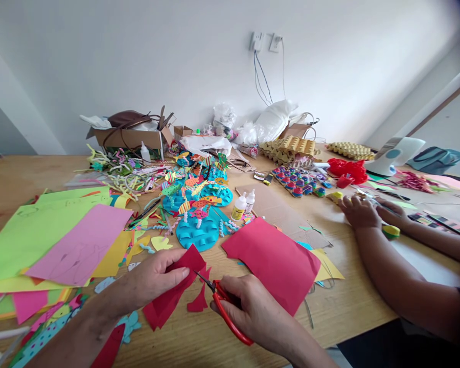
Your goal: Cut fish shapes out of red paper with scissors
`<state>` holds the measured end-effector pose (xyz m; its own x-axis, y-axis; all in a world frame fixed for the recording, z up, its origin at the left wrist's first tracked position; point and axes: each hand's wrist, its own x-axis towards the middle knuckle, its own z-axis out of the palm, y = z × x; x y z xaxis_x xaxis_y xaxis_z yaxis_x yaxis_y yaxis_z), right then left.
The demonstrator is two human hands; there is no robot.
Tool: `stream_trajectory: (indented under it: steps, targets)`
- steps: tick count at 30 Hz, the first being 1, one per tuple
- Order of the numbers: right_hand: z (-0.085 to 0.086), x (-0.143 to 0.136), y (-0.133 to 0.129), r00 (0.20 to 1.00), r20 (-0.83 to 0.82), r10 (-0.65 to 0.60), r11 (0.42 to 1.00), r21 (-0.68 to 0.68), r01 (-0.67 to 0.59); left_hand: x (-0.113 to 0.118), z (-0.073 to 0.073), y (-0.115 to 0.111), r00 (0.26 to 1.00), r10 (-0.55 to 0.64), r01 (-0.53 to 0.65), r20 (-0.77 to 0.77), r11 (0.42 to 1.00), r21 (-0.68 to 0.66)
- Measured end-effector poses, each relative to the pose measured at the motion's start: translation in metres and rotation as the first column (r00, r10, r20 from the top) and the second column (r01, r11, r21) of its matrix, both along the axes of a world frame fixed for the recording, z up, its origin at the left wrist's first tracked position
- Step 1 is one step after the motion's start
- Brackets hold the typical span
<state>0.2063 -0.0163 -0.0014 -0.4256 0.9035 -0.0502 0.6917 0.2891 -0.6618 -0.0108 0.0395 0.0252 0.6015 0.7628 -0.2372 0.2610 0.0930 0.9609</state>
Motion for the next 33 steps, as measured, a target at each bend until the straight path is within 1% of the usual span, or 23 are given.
stream_trajectory:
  steps: [7, 11, 14, 20, 23, 26, 33]
  targets:
    - [-0.0005, 0.0012, -0.0005, 1.0, -0.006, 0.001, 1.0, -0.022, -0.002, 0.0, -0.0012, -0.0002, 0.999, -0.032, 0.032, 0.008, 0.999, -0.022]
    - [0.0012, 0.0014, 0.0006, 1.0, 0.006, -0.001, 1.0, -0.031, 0.001, -0.001, -0.0037, 0.0014, 0.997, -0.038, 0.039, -0.062, 0.999, 0.019]
    - [0.0011, 0.0017, 0.0008, 1.0, 0.014, 0.0, 1.0, -0.024, 0.0, -0.0012, -0.0044, 0.0026, 0.996, -0.041, 0.042, -0.082, 0.999, 0.014]
    - [0.0008, 0.0022, 0.0019, 1.0, 0.001, 0.014, 1.0, -0.024, -0.014, -0.0005, -0.0025, 0.0018, 0.998, -0.017, 0.017, -0.064, 1.0, 0.008]
    - [0.0019, 0.0017, 0.0021, 1.0, -0.004, 0.014, 1.0, -0.016, -0.014, 0.0, -0.0006, -0.0002, 1.0, 0.005, -0.005, -0.027, 1.0, -0.028]
    - [0.0024, 0.0017, 0.0014, 1.0, -0.009, 0.019, 1.0, -0.013, -0.019, 0.0005, 0.0011, -0.0015, 1.0, -0.005, 0.005, 0.002, 0.999, -0.05]
    - [0.0011, 0.0026, 0.0007, 1.0, -0.01, 0.014, 0.999, -0.03, -0.014, 0.0027, 0.0012, 0.0, 0.999, -0.012, 0.012, -0.036, 1.0, -0.012]
